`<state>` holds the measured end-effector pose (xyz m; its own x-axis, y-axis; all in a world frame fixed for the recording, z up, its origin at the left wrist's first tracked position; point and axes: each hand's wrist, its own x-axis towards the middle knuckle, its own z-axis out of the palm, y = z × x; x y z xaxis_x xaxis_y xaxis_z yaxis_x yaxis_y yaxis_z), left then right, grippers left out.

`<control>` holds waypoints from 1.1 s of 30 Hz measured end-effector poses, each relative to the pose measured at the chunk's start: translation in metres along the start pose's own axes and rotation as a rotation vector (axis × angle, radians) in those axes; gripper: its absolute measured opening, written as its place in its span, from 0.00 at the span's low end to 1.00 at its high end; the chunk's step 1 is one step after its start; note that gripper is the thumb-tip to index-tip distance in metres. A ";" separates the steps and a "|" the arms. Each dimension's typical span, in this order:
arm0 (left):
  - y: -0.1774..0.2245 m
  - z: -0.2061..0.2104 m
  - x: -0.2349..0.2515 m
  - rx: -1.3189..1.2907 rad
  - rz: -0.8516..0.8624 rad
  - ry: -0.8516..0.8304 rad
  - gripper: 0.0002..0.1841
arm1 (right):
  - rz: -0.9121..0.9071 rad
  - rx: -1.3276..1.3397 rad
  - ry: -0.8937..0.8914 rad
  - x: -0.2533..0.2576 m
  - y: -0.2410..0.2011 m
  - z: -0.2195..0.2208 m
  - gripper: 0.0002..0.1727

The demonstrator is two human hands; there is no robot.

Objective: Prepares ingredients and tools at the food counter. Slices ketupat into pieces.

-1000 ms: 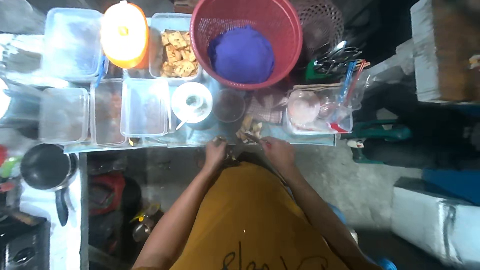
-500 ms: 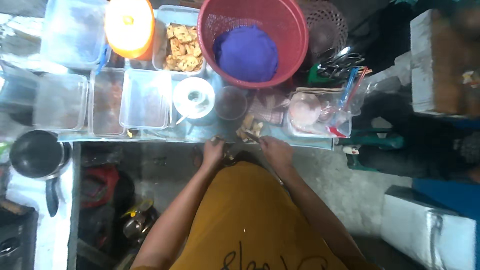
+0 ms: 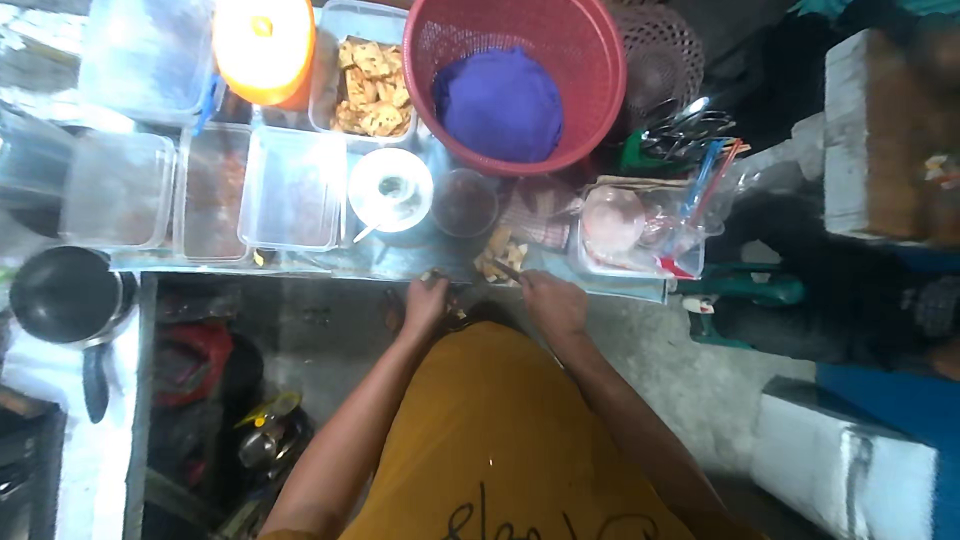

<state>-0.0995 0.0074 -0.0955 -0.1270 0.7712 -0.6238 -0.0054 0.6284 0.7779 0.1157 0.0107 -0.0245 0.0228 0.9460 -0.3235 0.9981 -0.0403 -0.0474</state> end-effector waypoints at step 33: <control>-0.002 -0.053 0.011 0.006 -0.058 -0.095 0.12 | -0.165 -0.322 0.015 0.012 -0.043 -0.031 0.11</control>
<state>-0.1529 0.0088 -0.1000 -0.0321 0.7397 -0.6722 -0.0043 0.6724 0.7402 0.0749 0.0342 0.0031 -0.1419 0.9358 -0.3227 0.9552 0.2149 0.2033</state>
